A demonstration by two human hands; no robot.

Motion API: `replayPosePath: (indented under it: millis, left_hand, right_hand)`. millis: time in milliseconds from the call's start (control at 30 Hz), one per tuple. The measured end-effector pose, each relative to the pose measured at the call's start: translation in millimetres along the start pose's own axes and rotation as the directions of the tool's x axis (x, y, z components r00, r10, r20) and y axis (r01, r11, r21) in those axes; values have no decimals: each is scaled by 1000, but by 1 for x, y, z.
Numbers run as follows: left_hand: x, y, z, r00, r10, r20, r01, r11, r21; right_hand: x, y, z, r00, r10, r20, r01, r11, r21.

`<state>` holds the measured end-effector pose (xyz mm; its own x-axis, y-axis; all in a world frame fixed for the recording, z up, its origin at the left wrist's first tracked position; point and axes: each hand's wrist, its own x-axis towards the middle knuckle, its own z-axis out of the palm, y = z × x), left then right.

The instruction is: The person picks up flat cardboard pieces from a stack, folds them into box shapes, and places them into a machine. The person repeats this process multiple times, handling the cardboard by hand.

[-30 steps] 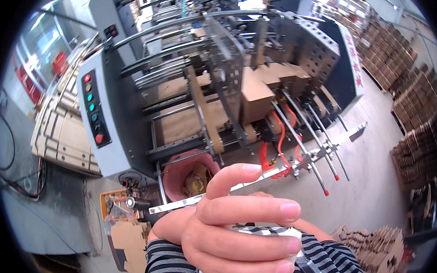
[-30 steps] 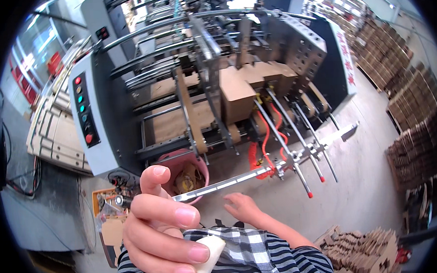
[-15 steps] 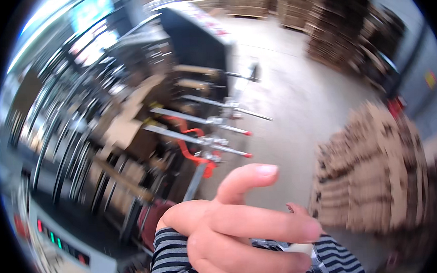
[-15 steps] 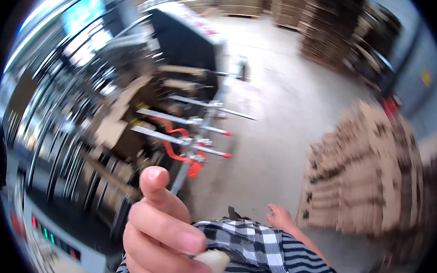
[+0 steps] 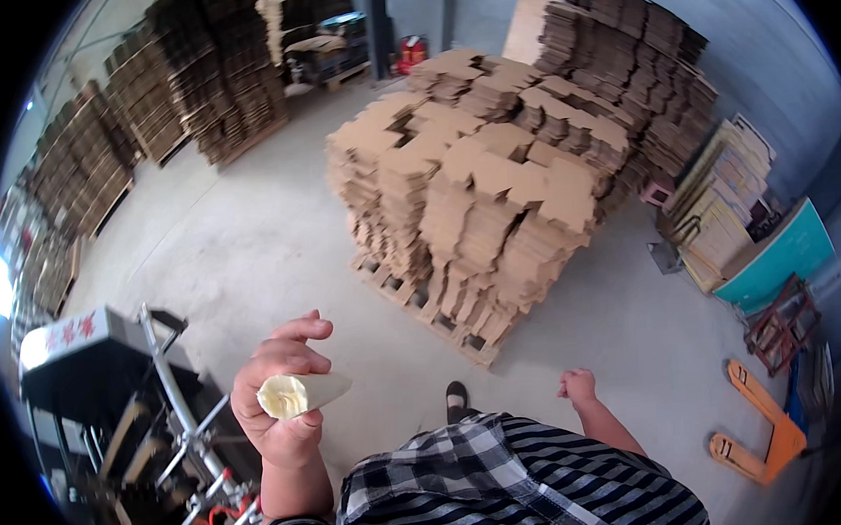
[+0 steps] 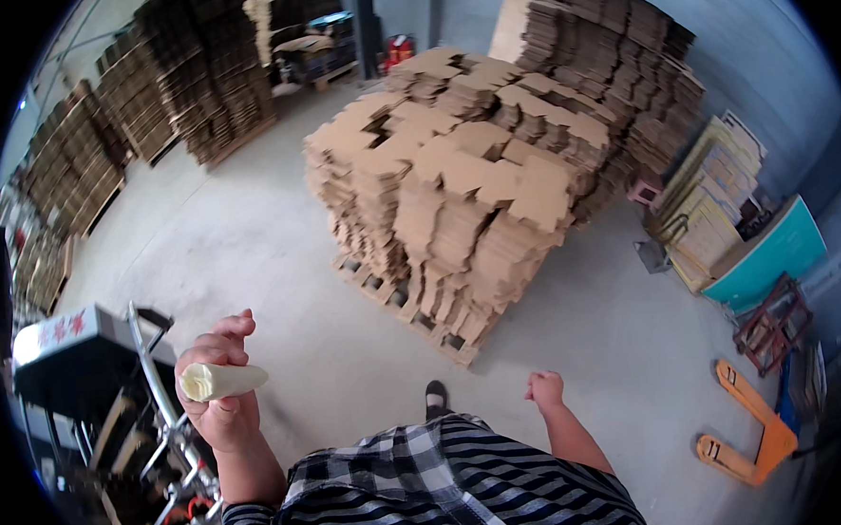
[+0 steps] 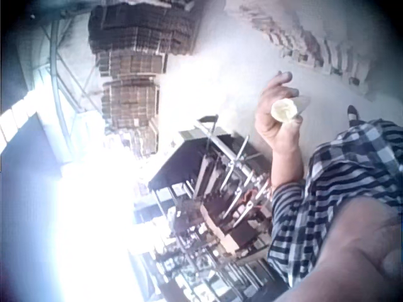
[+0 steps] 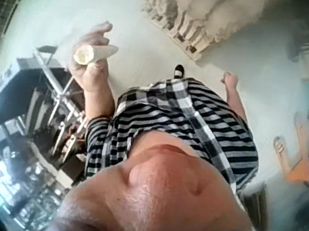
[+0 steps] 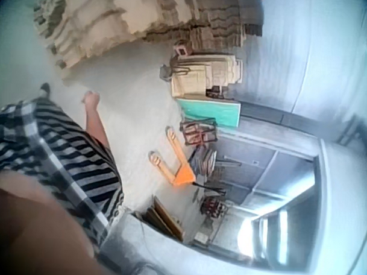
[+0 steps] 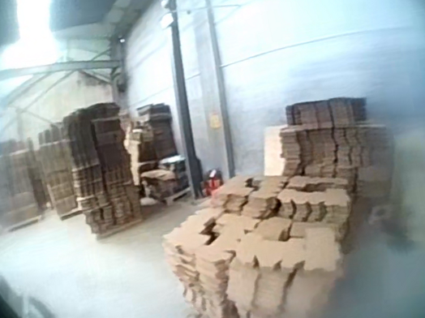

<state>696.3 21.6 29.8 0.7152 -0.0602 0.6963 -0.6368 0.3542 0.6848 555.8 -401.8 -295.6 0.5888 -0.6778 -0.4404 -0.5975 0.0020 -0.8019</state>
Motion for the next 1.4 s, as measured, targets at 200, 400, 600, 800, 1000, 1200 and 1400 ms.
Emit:
replayPosePath:
  millis: [200, 400, 600, 800, 1000, 1200, 1400]
  left_hand:
    - [59, -131, 29, 959, -239, 150, 267, 941, -207]
    - [97, -228, 44, 865, -480, 144, 495, 777, -388]
    - [129, -336, 41, 789, -594, 157, 594, 672, -443]
    - [172, -441, 37, 723, -647, 240, 663, 554, -503]
    - [197, -566, 34, 605, -760, 238, 770, 483, -416]
    - [204, -623, 52, 404, -844, 354, 894, 281, -350]
    - [200, -625, 71, 397, -831, 390, 908, 294, -298]
  right_hand:
    - [144, -62, -27, 984, -28, -174, 100, 901, 423]
    - [244, -196, -39, 961, 37, -275, 112, 854, 508]
    - [326, -243, -32, 971, 63, -232, 38, 913, 407]
    - [361, -250, -17, 991, 116, -67, -88, 938, 335]
    - [338, -295, -18, 988, 154, 16, -153, 950, 273]
    - [360, -289, -27, 960, 279, 11, -275, 937, 216]
    - [368, -287, -32, 933, 349, 91, -360, 890, 278]
